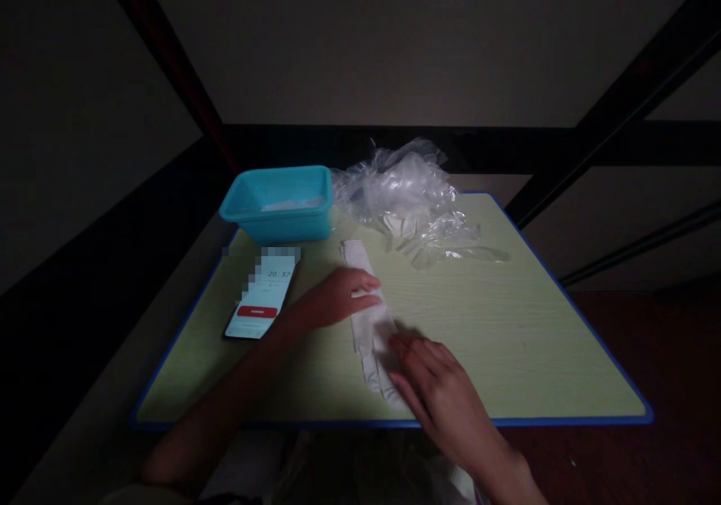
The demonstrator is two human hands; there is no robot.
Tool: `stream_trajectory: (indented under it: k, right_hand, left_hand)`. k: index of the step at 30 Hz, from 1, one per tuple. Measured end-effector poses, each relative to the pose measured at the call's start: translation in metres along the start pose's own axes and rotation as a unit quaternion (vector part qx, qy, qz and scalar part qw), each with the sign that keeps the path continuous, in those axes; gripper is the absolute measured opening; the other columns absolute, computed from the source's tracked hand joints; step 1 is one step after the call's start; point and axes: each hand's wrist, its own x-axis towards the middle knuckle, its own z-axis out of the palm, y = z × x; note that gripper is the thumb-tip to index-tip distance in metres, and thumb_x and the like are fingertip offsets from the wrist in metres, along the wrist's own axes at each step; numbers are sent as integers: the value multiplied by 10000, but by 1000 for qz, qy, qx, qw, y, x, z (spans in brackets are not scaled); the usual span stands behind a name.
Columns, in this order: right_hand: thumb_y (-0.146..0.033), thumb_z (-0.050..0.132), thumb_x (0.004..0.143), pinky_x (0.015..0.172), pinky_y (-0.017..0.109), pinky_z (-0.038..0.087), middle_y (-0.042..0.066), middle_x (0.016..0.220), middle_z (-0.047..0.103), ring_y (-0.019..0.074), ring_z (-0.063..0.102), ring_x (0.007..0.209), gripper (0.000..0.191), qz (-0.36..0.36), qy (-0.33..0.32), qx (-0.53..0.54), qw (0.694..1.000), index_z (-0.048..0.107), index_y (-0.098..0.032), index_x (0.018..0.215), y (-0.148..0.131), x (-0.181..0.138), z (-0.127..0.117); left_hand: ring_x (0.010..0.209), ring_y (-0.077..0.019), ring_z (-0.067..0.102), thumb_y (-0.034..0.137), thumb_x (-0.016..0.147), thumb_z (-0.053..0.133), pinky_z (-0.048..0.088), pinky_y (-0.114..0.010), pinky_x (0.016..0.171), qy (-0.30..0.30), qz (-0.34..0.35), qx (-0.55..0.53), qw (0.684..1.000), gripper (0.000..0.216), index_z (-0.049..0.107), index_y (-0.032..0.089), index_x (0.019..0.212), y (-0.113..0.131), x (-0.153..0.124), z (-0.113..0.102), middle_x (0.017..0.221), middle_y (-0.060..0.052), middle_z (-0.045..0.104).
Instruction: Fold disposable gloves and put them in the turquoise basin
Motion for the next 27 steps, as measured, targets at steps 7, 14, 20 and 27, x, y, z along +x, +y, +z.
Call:
stream_trajectory:
  k: [7, 14, 20, 27]
  right_hand:
    - [-446, 454, 889, 1026, 547, 337, 205, 1414, 370, 288, 309, 1333, 649, -41, -85, -71, 993, 328, -46, 1385, 14, 17, 18]
    - [-519, 346, 905, 1015, 595, 316, 199, 1429, 339, 294, 292, 1339, 695, -49, -103, -79, 990, 248, -55, 1413, 20, 8, 25]
    - [-532, 344, 901, 1022, 608, 289, 180, 1443, 322, 295, 270, 1348, 712, -50, -98, -77, 991, 192, -84, 1434, 20, 6, 26]
    - [-555, 362, 886, 1022, 614, 289, 182, 1449, 302, 304, 249, 1352, 773, -57, -105, -61, 991, 100, -92, 1447, 24, 5, 26]
  left_hand:
    - [1324, -322, 318, 307, 865, 524, 300, -386, 1074, 47, -18, 340, 939, 563, 418, -70, 1269, -2, 24, 38, 1379, -294, 371]
    - [1330, -367, 284, 497, 882, 414, 293, -444, 1058, 63, -86, 373, 922, 700, 381, -61, 1304, -5, 21, 43, 1407, -297, 316]
    - [1346, -356, 254, 517, 879, 389, 264, -488, 1063, 80, -102, 368, 921, 699, 353, -6, 1342, -13, 21, 50, 1438, -260, 286]
    - [1361, -357, 206, 536, 888, 359, 209, -488, 1093, 69, -110, 366, 922, 755, 310, -53, 1358, -13, 21, 50, 1451, -264, 242]
